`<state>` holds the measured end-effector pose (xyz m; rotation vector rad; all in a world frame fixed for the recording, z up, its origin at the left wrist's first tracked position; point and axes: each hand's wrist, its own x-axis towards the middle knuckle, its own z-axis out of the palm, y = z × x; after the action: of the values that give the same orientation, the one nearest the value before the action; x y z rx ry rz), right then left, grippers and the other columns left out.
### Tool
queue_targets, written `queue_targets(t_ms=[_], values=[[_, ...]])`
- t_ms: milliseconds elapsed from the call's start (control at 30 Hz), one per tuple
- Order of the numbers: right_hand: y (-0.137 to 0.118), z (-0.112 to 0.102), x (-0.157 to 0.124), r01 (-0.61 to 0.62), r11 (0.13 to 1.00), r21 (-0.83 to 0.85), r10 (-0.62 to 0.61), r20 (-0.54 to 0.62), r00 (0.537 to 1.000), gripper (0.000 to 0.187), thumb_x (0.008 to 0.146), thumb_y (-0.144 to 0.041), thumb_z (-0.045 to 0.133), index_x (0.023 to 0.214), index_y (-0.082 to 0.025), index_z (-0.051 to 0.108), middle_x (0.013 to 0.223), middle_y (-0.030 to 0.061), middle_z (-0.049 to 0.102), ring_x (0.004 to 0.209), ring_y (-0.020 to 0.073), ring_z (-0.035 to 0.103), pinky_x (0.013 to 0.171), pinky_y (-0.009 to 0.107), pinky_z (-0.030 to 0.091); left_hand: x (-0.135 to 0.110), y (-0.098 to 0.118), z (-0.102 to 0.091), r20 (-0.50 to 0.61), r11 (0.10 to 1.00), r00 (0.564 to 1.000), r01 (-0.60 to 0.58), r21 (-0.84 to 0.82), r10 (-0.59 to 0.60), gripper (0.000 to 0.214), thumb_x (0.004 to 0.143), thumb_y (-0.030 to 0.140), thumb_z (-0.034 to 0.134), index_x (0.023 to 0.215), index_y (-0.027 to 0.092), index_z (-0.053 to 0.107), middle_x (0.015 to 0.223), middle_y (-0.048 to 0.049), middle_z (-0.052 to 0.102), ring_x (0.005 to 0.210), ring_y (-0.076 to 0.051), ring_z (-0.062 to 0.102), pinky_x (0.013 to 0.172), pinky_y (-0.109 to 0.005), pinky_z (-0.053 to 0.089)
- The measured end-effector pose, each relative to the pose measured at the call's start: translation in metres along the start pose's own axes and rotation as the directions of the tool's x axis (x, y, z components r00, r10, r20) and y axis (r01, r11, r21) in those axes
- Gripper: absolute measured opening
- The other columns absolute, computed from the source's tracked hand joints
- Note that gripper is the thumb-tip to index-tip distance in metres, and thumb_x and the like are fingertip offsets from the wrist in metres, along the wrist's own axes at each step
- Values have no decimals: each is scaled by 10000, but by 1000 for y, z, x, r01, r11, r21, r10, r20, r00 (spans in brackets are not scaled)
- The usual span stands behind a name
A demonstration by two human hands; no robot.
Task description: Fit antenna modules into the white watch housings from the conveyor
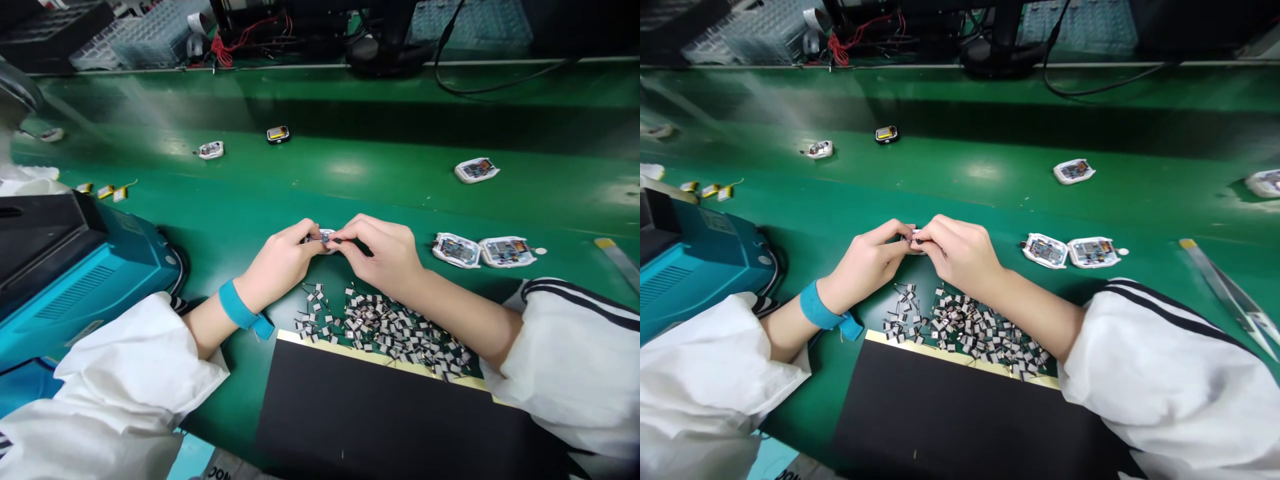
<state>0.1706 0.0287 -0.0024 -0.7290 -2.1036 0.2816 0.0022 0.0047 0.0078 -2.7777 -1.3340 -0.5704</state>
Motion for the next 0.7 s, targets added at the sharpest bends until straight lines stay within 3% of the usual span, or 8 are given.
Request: queue_targets(t_ms=[233, 533, 600, 700], values=[[0, 4, 3, -14, 1000, 6, 14, 14, 1000, 124, 781, -152, 461, 669, -184, 504, 639, 12, 583, 592, 104, 546, 539, 210, 429, -2, -1, 0, 0, 1000, 1000, 12, -1, -12, 267, 834, 125, 352, 875, 174, 611, 862, -36, 536, 802, -127, 551, 697, -245, 483], [5, 5, 5, -171, 972, 159, 165, 46, 985, 120, 760, -200, 495, 643, -177, 482, 651, 11, 578, 603, 106, 542, 548, 219, 427, -2, -2, 2, -3, 995, 1000, 30, -93, -31, 259, 831, 113, 364, 881, 174, 610, 889, -41, 535, 823, -130, 532, 733, -251, 465], [7, 5, 7, -320, 888, 331, 307, 91, 947, 150, 738, -256, 537, 637, -176, 460, 664, 12, 583, 599, 106, 553, 556, 229, 447, -2, -3, 0, 14, 992, 999, 43, -117, -42, 254, 835, 118, 365, 882, 163, 611, 893, -52, 536, 836, -140, 521, 747, -262, 458], [8, 0, 9, -501, 642, 580, 459, 233, 857, 215, 725, -349, 555, 682, -174, 438, 640, 5, 573, 570, 102, 559, 568, 250, 469, -5, -1, -5, 51, 993, 996, 78, -93, -74, 251, 837, 131, 367, 900, 158, 608, 884, -63, 540, 827, -159, 505, 746, -287, 454]])
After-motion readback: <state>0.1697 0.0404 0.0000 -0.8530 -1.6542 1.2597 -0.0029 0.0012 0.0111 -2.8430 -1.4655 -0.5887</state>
